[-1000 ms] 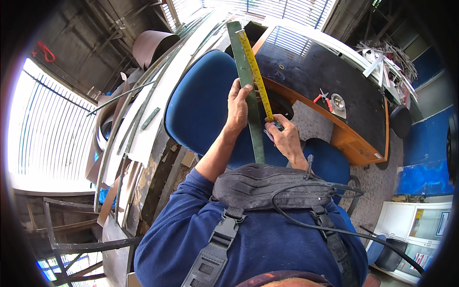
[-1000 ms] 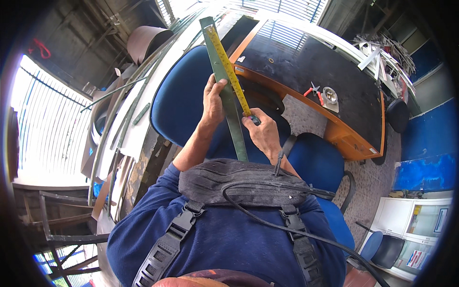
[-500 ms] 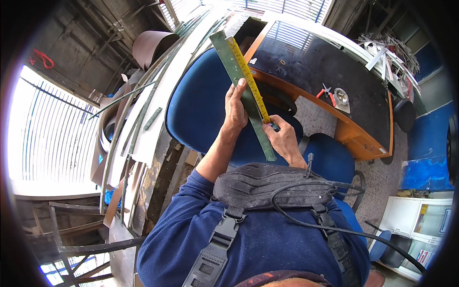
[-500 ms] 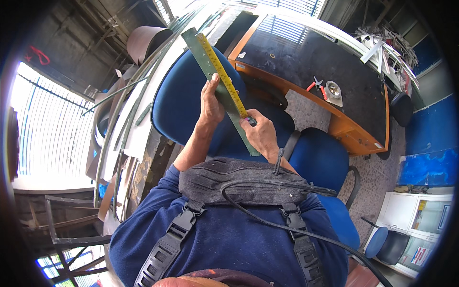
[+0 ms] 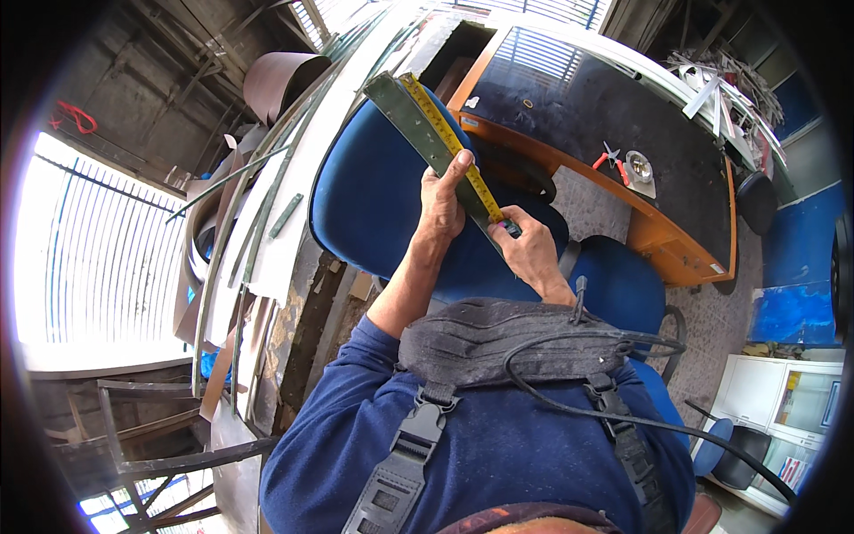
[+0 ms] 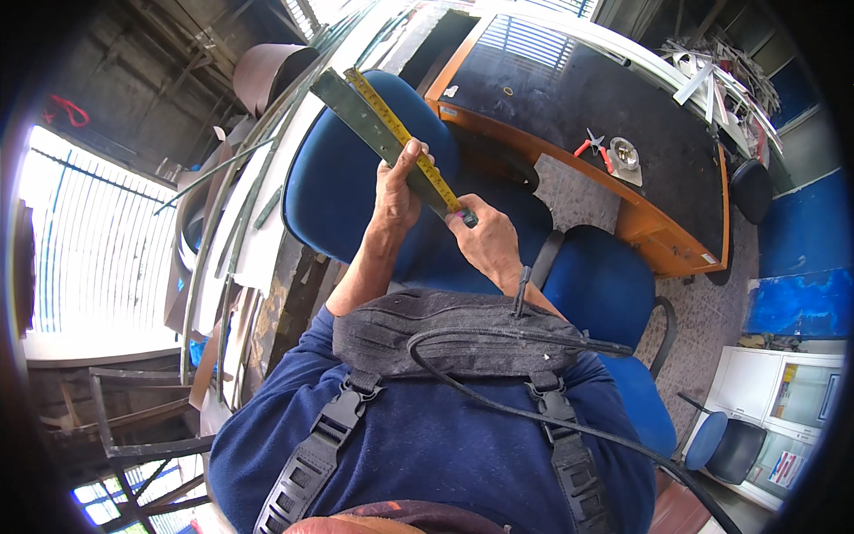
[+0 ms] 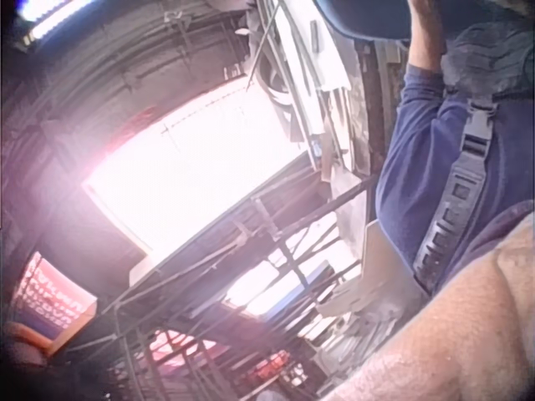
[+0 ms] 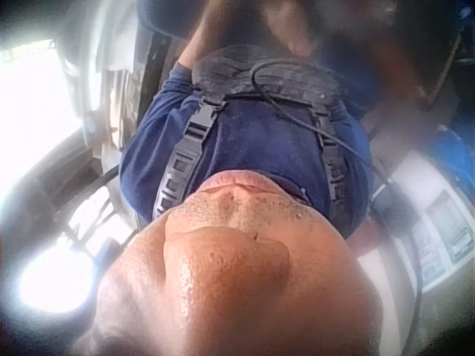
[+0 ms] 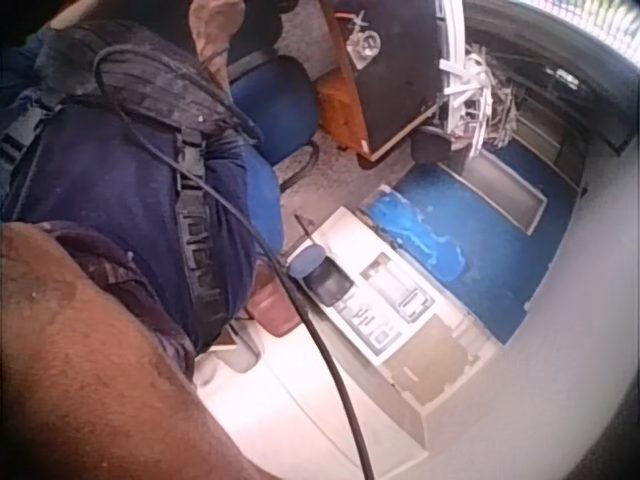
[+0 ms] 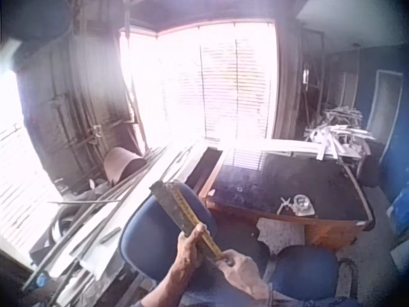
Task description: The person cuts a green metal strip using shears, then measures the strip with a measuring tape and places the shears on a desk.
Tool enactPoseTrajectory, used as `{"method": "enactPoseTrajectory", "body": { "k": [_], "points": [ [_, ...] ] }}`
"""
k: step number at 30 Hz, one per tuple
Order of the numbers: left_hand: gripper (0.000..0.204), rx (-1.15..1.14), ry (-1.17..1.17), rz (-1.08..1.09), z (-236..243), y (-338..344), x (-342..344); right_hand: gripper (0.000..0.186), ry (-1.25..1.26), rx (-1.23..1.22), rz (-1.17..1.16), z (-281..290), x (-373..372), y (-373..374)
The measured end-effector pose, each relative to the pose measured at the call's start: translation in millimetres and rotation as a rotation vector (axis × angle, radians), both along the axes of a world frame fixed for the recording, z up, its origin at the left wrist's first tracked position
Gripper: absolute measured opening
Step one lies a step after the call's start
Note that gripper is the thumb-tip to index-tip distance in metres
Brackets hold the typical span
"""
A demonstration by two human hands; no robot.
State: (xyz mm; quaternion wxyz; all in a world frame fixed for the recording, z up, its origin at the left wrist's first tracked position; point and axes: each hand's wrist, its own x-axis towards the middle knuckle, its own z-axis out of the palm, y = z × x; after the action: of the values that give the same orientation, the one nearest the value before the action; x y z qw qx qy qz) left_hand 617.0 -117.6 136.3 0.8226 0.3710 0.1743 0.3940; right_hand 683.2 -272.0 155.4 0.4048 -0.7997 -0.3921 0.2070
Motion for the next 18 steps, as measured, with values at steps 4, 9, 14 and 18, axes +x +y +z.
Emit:
{"method": "enactPoseTrajectory", "body": {
  "k": [4, 9, 14, 18],
  "points": [
    [0.029, -0.001, -0.032, -0.044, 0, 0, -4, 0.027, -0.028, 0.017, 0.014, -3, 0, -1],
    [0.030, -0.014, -0.027, -0.084, 6, 0, -9, 0.027, -0.022, 0.012, 0.018, 0, -1, -3],
    [0.036, -0.097, -0.101, -0.106, 5, 4, -12, 0.027, -0.079, -0.019, 0.033, 1, 3, -4],
    [0.040, -0.132, -0.076, -0.131, 8, 1, -14, 0.027, -0.117, -0.033, 0.032, 5, 9, -4]
  ]
}}
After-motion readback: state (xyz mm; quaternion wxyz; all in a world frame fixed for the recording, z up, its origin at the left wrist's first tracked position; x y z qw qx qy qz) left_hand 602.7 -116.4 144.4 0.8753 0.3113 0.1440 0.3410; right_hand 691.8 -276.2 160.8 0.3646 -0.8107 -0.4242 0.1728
